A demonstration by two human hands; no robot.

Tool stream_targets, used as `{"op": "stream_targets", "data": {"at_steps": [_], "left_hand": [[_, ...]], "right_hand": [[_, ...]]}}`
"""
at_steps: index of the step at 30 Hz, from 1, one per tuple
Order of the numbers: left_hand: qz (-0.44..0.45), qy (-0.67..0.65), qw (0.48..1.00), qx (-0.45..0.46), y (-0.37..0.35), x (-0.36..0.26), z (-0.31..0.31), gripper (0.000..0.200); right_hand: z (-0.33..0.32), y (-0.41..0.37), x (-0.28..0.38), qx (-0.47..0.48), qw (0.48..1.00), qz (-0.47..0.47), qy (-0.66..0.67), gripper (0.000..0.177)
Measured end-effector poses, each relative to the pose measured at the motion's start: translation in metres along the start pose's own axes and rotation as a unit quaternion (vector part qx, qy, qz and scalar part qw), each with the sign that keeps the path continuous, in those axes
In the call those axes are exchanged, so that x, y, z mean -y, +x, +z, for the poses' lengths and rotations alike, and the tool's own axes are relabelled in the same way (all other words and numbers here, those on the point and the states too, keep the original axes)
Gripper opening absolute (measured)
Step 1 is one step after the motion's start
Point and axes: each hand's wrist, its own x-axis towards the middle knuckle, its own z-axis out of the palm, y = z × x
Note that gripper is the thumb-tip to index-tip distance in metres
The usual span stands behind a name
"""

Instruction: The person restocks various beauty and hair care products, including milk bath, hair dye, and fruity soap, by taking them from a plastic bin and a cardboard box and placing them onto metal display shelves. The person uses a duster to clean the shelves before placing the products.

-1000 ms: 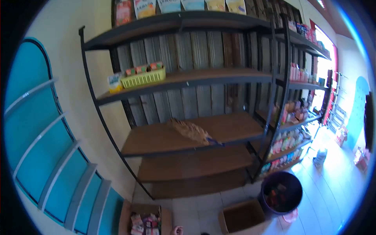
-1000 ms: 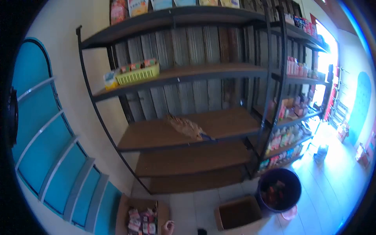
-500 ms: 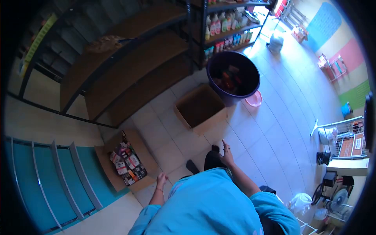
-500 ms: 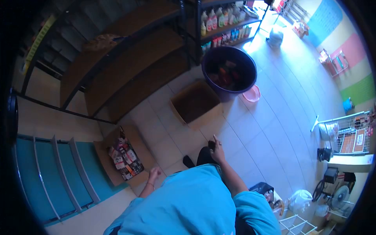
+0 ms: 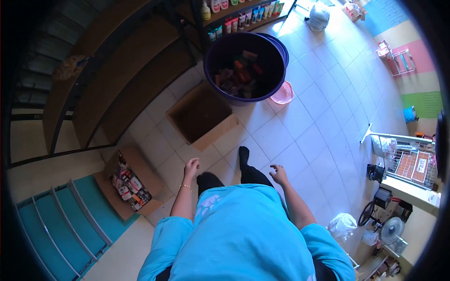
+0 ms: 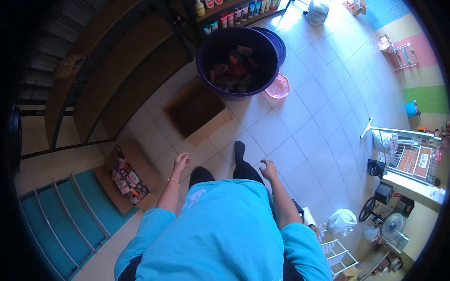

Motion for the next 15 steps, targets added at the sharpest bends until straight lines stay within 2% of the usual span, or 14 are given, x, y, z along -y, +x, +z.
{"op": "stream_targets", "data": {"at_steps": [3, 6, 11, 15], "left_hand": [[0.045, -0.015, 0.999, 0.011, 0.013, -0.018, 0.048, 0.016], [0.067, -0.01, 0.997, 0.032, 0.023, -0.03, 0.072, 0.017], [0.079, 0.087, 0.992, 0.053, 0.056, -0.05, 0.071, 0.018], [0.031, 0.045, 0.998, 0.011, 0.093, -0.031, 0.06, 0.016]], "right_hand": [[-0.06, 0.042, -0.001, 0.042, 0.999, 0.026, 0.023, 0.037], [-0.096, 0.091, -0.007, 0.044, 0.999, 0.022, -0.009, 0.037], [-0.125, 0.167, 0.024, 0.038, 0.998, 0.023, 0.046, 0.036], [-0.139, 0.2, 0.066, 0.052, 0.995, -0.026, 0.076, 0.033]]}}
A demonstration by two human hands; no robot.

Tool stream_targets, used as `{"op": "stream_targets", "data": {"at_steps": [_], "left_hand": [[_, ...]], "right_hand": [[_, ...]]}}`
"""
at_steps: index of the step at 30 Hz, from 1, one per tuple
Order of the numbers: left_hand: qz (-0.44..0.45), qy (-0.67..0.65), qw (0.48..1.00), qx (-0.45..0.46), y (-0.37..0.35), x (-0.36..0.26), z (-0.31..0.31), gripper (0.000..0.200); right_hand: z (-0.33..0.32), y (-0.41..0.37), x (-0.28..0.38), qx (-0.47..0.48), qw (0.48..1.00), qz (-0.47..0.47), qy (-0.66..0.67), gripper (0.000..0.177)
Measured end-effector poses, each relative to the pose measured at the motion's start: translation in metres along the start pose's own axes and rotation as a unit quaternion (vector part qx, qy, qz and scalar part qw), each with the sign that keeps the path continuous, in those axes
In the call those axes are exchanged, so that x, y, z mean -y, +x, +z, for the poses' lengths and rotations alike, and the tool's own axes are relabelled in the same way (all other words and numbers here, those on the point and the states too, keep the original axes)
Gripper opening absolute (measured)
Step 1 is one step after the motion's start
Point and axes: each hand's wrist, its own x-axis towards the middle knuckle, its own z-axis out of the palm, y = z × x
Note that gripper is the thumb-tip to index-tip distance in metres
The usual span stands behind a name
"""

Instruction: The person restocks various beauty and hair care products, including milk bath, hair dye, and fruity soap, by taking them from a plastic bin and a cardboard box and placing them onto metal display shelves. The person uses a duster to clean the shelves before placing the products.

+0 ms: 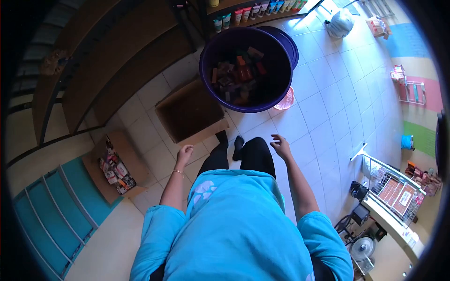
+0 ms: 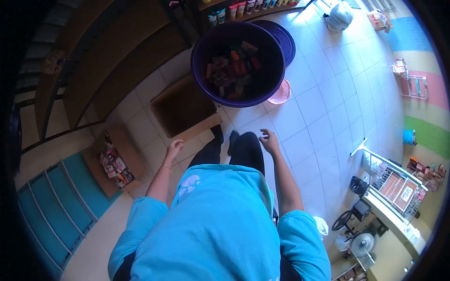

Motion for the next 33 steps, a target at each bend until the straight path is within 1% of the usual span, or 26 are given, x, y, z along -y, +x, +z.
{"op": "stream_targets", "data": {"at_steps": [2, 4, 5, 6, 8, 9, 10, 11, 12, 13, 15, 16, 19, 21, 22, 24, 25, 26, 28, 31, 33], "left_hand": [[-0.023, -0.03, 0.999, -0.034, 0.004, -0.021, -0.005, 0.016], [-0.028, -0.055, 0.998, -0.033, -0.001, -0.067, 0.003, 0.016], [-0.032, -0.07, 0.997, -0.033, 0.002, -0.078, 0.009, 0.016], [-0.013, -0.054, 0.998, -0.034, 0.007, -0.075, 0.013, 0.016], [0.028, -0.03, 0.998, -0.042, 0.021, -0.067, 0.024, 0.017], [0.013, -0.056, 0.997, -0.054, 0.032, -0.073, 0.031, 0.018], [-0.005, -0.075, 0.995, -0.063, 0.038, -0.076, 0.036, 0.018], [-0.027, -0.095, 0.993, -0.069, 0.04, -0.08, 0.042, 0.019], [-0.035, -0.112, 0.99, -0.082, 0.047, -0.08, 0.048, 0.019], [-0.016, -0.097, 0.991, -0.088, 0.054, -0.069, 0.053, 0.019], [0.024, -0.067, 0.992, -0.105, 0.073, -0.047, 0.058, 0.02], [0.013, -0.081, 0.989, -0.126, 0.083, -0.033, 0.061, 0.02], [-0.024, -0.116, 0.976, -0.182, 0.094, -0.012, 0.065, 0.02], [-0.028, -0.135, 0.965, -0.222, 0.098, 0.015, 0.066, 0.019], [-0.03, -0.121, 0.965, -0.233, 0.1, 0.024, 0.065, 0.018], [-0.035, -0.092, 0.963, -0.252, 0.098, 0.041, 0.065, 0.017], [-0.036, -0.097, 0.959, -0.264, 0.098, 0.053, 0.066, 0.017], [-0.037, -0.101, 0.955, -0.276, 0.096, 0.066, 0.067, 0.016], [-0.042, -0.103, 0.95, -0.292, 0.095, 0.075, 0.066, 0.016], [-0.052, -0.111, 0.946, -0.301, 0.082, 0.057, 0.072, 0.016], [-0.047, -0.124, 0.944, -0.303, 0.077, 0.029, 0.075, 0.017]], "right_hand": [[0.0, 0.017, 0.016, 0.023, 0.999, -0.039, 0.003, 0.031], [-0.003, 0.038, 0.028, 0.049, 0.997, -0.063, -0.008, 0.029], [-0.004, 0.052, 0.029, 0.063, 0.995, -0.075, -0.015, 0.029], [-0.001, 0.067, 0.028, 0.048, 0.993, -0.107, -0.019, 0.023], [-0.001, 0.094, 0.038, 0.047, 0.984, -0.138, -0.1, 0.022], [-0.001, 0.112, 0.045, 0.042, 0.977, -0.158, -0.137, 0.021], [0.002, 0.133, 0.048, 0.044, 0.96, -0.209, -0.183, 0.02], [0.01, 0.159, 0.037, 0.054, 0.94, -0.235, -0.241, 0.021], [0.015, 0.179, 0.037, 0.075, 0.934, -0.23, -0.261, 0.021], [0.023, 0.198, 0.038, 0.096, 0.927, -0.228, -0.283, 0.022], [0.049, 0.241, 0.03, 0.141, 0.908, -0.183, -0.348, 0.023], [0.064, 0.26, 0.023, 0.165, 0.897, -0.157, -0.379, 0.023], [0.114, 0.313, -0.009, 0.266, 0.791, -0.167, -0.525, 0.027], [0.151, 0.337, -0.048, 0.222, 0.79, -0.213, -0.53, 0.029], [0.171, 0.352, -0.072, 0.198, 0.789, -0.237, -0.531, 0.03], [0.214, 0.391, -0.136, 0.11, 0.824, -0.265, -0.489, 0.023], [0.229, 0.405, -0.154, 0.065, 0.838, -0.277, -0.466, 0.02], [0.232, 0.41, -0.146, 0.145, 0.835, -0.248, -0.469, 0.022], [0.218, 0.404, -0.105, 0.299, 0.811, -0.182, -0.469, 0.028], [0.195, 0.383, -0.07, 0.261, 0.804, -0.27, -0.461, 0.023], [0.176, 0.365, -0.041, 0.235, 0.831, -0.243, -0.442, 0.02]]}}
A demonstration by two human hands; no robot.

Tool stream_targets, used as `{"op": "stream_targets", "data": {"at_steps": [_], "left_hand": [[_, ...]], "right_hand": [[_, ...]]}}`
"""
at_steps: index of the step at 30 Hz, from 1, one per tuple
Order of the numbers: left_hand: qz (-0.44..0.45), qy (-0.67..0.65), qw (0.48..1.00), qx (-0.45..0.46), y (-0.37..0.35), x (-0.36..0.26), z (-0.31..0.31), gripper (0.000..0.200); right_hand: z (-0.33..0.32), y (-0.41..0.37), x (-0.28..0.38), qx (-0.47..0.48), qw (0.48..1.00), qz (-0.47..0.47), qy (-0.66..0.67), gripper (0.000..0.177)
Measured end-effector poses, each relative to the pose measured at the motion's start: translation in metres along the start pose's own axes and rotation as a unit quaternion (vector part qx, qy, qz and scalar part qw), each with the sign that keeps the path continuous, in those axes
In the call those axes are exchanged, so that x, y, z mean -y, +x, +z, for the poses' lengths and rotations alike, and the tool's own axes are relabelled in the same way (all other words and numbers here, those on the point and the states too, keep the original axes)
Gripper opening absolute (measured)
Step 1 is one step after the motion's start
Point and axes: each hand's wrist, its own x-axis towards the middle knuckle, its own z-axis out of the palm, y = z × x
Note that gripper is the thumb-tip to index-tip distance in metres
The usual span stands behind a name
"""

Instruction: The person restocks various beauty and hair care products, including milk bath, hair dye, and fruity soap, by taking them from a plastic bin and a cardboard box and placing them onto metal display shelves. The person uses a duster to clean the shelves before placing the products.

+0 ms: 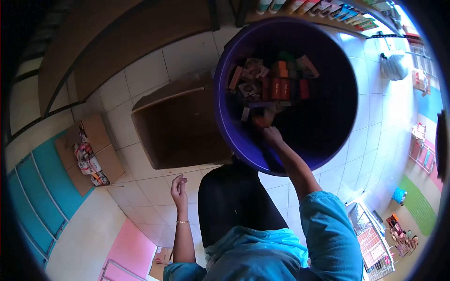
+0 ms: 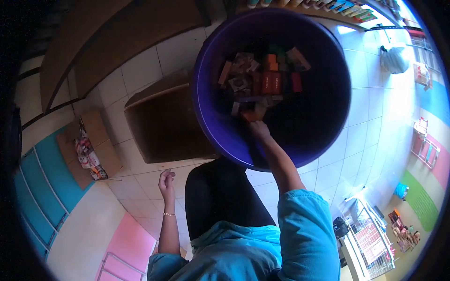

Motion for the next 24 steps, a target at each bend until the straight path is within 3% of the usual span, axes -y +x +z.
{"op": "stream_targets", "data": {"at_steps": [4, 5, 8, 11, 13, 15, 16, 17, 18, 21, 24], "left_hand": [[0.065, 0.012, 0.996, 0.052, -0.025, -0.054, 0.019, 0.023], [0.092, 0.046, 0.99, 0.1, -0.033, -0.075, 0.025, 0.029], [0.242, 0.122, 0.933, 0.236, -0.054, -0.13, 0.044, 0.059], [0.311, 0.186, 0.874, 0.323, -0.078, -0.176, 0.058, 0.082], [0.363, 0.169, 0.862, 0.311, -0.095, -0.197, 0.059, 0.091], [0.412, 0.165, 0.852, 0.278, -0.109, -0.222, 0.053, 0.099], [0.393, 0.134, 0.862, 0.29, -0.114, -0.234, 0.049, 0.098], [0.38, 0.101, 0.871, 0.294, -0.117, -0.247, 0.046, 0.098], [0.358, 0.047, 0.88, 0.307, -0.125, -0.256, 0.036, 0.096], [0.281, -0.165, 0.87, 0.369, -0.162, -0.275, 0.004, 0.089], [0.298, -0.318, 0.839, 0.326, -0.209, -0.279, -0.021, 0.078]], "right_hand": [[-0.075, -0.064, 0.032, -0.117, 0.989, -0.027, 0.087, 0.019], [-0.098, -0.084, 0.045, -0.129, 0.983, -0.03, 0.125, 0.02], [-0.168, -0.145, 0.087, -0.194, 0.957, -0.052, 0.212, 0.023], [-0.224, -0.198, 0.127, -0.221, 0.917, -0.044, 0.328, 0.02], [-0.258, -0.23, 0.156, -0.227, 0.881, -0.06, 0.411, 0.016], [-0.292, -0.261, 0.181, -0.188, 0.866, -0.098, 0.453, 0.013], [-0.311, -0.276, 0.194, -0.163, 0.847, -0.124, 0.49, 0.012], [-0.321, -0.285, 0.204, -0.136, 0.8, -0.156, 0.563, 0.012], [-0.328, -0.296, 0.215, -0.098, 0.748, -0.188, 0.629, 0.012], [-0.362, -0.332, 0.248, 0.011, 0.707, -0.233, 0.667, 0.012], [-0.4, -0.357, 0.283, 0.077, 0.6, -0.25, 0.756, 0.012]]}}
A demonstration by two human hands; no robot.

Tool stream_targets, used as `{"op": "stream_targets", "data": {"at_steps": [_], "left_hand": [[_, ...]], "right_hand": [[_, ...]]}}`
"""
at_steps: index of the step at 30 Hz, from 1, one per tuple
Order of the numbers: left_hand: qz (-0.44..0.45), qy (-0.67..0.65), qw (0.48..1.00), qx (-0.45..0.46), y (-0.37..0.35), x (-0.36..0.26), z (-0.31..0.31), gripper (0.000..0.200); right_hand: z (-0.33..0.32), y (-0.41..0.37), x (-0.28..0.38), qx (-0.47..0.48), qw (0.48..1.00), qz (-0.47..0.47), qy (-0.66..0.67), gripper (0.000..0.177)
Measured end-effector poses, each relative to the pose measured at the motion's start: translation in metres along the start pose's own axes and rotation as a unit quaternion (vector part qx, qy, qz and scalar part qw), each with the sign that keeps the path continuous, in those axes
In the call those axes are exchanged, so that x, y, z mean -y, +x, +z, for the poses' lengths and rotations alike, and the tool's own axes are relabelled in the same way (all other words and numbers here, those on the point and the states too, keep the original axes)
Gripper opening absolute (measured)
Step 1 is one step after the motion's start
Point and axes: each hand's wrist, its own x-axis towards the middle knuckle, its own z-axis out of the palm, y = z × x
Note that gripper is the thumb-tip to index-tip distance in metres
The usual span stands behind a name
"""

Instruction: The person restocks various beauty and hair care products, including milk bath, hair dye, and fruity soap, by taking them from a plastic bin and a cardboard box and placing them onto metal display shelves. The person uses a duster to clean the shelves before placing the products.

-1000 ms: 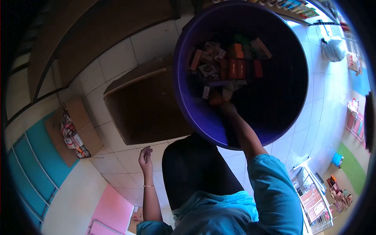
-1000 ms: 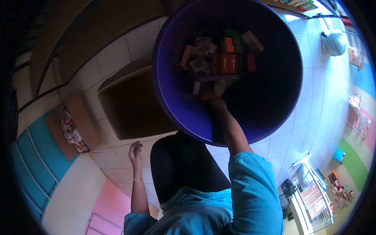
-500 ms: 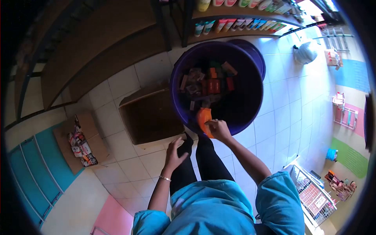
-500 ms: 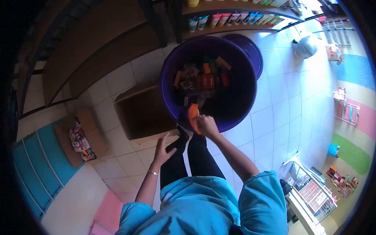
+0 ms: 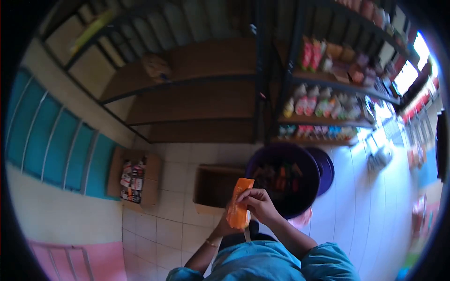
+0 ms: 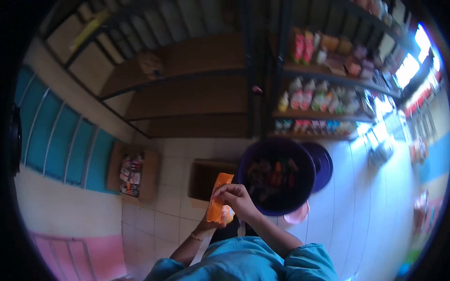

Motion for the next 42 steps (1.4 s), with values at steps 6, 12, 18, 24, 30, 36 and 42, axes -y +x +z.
{"op": "stream_targets", "data": {"at_steps": [6, 12, 18, 24, 30, 36, 42], "left_hand": [[0.011, -0.077, 0.992, -0.097, -0.056, -0.042, 0.011, 0.07], [0.165, -0.214, 0.95, -0.158, -0.08, -0.068, 0.006, 0.07], [0.336, -0.335, 0.867, -0.152, -0.08, -0.105, -0.024, 0.072], [0.39, -0.343, 0.833, -0.192, -0.084, -0.143, -0.074, 0.07], [0.302, -0.334, 0.873, -0.185, -0.102, -0.191, -0.146, 0.065], [0.216, -0.227, 0.925, -0.213, -0.138, -0.244, -0.203, 0.055], [0.144, -0.105, 0.949, -0.261, -0.167, -0.263, -0.267, 0.062]], "right_hand": [[0.07, 0.018, -0.002, 0.129, 0.992, 0.013, -0.006, 0.012], [0.133, 0.025, -0.017, 0.212, 0.975, -0.039, -0.05, 0.026], [0.142, 0.039, -0.023, 0.255, 0.94, -0.106, -0.2, 0.025], [0.142, 0.061, -0.07, 0.294, 0.84, -0.247, -0.383, 0.036], [0.215, 0.073, -0.13, 0.26, 0.95, -0.025, -0.171, 0.051], [0.266, 0.107, -0.152, 0.156, 0.964, 0.08, -0.201, 0.055], [0.301, 0.141, -0.195, 0.139, 0.967, 0.08, -0.198, 0.055]]}}
